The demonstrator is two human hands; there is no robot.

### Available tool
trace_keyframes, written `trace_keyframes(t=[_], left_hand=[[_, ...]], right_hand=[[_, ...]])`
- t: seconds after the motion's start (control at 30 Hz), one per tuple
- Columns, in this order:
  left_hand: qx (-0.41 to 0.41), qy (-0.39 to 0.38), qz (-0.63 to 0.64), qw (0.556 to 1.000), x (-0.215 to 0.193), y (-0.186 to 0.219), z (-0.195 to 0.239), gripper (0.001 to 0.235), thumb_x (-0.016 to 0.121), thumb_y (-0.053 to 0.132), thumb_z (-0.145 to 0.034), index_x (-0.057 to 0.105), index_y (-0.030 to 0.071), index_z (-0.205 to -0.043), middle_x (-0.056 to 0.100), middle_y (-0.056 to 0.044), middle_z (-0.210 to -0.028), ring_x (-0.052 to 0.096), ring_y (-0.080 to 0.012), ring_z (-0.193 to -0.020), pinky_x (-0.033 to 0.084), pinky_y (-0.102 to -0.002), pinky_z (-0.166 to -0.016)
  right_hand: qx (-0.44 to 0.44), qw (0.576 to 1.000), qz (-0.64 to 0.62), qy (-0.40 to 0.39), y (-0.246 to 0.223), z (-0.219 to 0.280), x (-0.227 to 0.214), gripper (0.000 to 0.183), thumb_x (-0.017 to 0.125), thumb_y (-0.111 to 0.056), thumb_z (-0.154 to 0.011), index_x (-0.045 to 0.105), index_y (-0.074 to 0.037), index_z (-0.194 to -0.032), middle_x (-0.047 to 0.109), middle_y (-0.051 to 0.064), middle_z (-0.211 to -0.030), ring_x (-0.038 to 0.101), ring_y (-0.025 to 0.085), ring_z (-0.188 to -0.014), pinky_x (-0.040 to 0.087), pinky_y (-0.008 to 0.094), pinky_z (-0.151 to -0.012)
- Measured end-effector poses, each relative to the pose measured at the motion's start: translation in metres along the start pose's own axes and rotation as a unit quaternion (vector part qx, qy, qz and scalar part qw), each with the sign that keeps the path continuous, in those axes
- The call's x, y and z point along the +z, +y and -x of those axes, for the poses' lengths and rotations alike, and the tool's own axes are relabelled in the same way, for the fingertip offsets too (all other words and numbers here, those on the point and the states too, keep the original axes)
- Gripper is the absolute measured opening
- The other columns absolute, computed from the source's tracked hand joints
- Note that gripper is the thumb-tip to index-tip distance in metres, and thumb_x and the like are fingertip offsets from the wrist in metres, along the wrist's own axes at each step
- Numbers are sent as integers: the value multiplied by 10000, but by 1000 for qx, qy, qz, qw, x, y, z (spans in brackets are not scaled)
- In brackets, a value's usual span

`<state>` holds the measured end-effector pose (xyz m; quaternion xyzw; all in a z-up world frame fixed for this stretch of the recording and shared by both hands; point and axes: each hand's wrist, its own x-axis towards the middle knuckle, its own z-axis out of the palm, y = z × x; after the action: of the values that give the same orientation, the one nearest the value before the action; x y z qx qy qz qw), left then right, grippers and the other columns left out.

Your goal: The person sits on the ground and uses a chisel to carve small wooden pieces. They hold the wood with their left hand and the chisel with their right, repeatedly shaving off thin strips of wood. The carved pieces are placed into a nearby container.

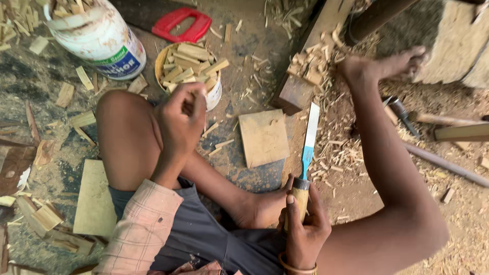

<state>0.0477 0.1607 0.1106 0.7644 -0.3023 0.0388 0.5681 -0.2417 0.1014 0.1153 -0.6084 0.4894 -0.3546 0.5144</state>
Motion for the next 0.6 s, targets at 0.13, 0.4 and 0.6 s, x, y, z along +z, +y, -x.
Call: trace_keyframes(t=[0.13, 0.4, 0.6], left_hand=[[60, 89, -107, 988, -21, -8, -7, 165, 733, -27, -995, 710, 59, -1133, 670, -92, -962, 644, -219, -809, 505, -346, -713], [69, 90, -146, 983, -33, -25, -10, 278, 785, 13, -915, 679, 53, -1169, 629, -137, -1143, 618, -341, -1114, 495, -444, -981], [51, 75, -215, 973, -22, -27, -10, 293, 797, 17, -848, 677, 45, -1114, 624, -152, -1107, 604, -364, -1065, 496, -457, -903]], right_hand=[[90, 996, 0, 6, 8, -7, 5, 549, 739, -80, -904, 592, 33, -1421, 698, 118, -842, 586, 91, -555, 440, 245, -436], [-22, 998, 31, -45, -4, -7, 13, 528, 744, -52, -901, 597, 48, -1398, 736, 81, -1030, 631, 51, -705, 499, 212, -532], [82, 996, 23, -36, 4, -8, 15, 577, 734, -50, -869, 588, 7, -1425, 733, 99, -896, 593, 77, -563, 458, 237, -434]])
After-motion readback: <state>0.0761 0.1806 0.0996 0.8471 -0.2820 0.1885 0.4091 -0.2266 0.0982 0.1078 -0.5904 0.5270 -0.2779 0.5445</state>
